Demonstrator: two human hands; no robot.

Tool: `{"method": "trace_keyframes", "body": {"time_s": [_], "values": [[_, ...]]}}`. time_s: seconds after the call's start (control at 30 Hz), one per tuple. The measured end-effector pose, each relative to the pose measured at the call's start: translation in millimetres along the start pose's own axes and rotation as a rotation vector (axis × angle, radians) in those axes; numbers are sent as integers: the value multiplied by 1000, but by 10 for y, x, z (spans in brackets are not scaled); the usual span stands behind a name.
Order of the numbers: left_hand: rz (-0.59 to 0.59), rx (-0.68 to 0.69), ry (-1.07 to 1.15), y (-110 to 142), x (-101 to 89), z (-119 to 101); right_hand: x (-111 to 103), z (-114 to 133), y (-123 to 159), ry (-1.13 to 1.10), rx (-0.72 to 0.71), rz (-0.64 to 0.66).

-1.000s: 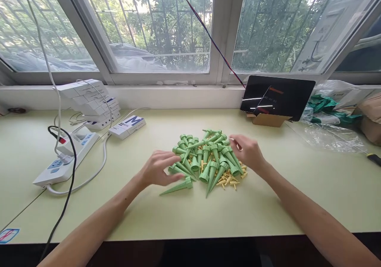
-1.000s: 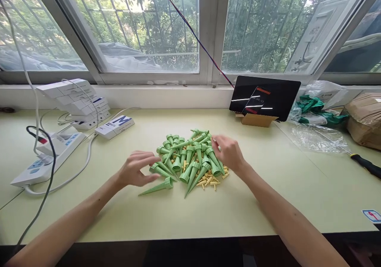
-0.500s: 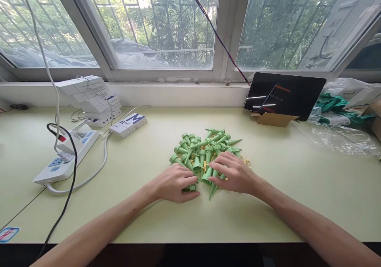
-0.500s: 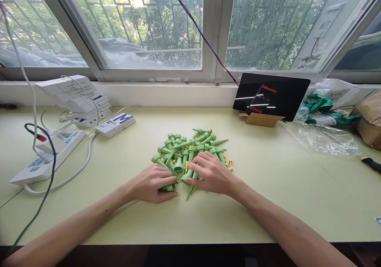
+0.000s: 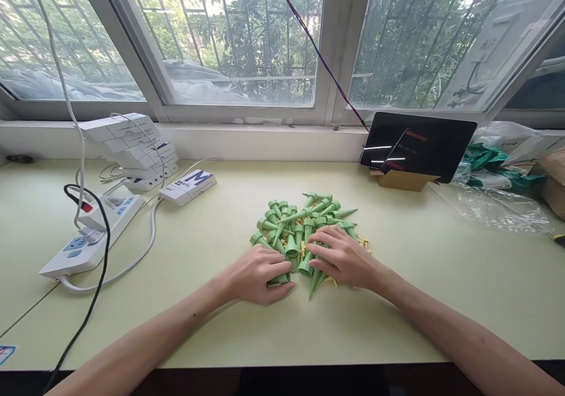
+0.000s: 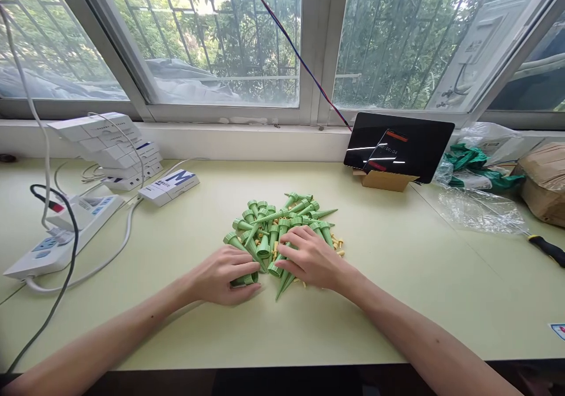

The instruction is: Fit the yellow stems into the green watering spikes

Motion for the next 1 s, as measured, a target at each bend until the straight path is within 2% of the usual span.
{"method": "trace_keyframes", "body": {"time_s": [0.3, 0.6, 1.0], "values": [[-73, -23, 48, 6, -95, 49, 45, 19, -19, 37, 7, 62], [-106, -4, 72, 19, -104, 61, 63, 32, -31, 69, 20, 17], [-29, 55, 19, -23, 15, -98, 115, 5, -75, 100, 30, -14]]}}
Point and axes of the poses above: each hand's wrist, its own y-axis away from the middle knuckle, its own x-axis out of the palm, z = x × y, the point moved 7 cm from there along -y, towards the middle knuckle, and after that the axes turned 10 degrees about z, right-handed, at the moved point
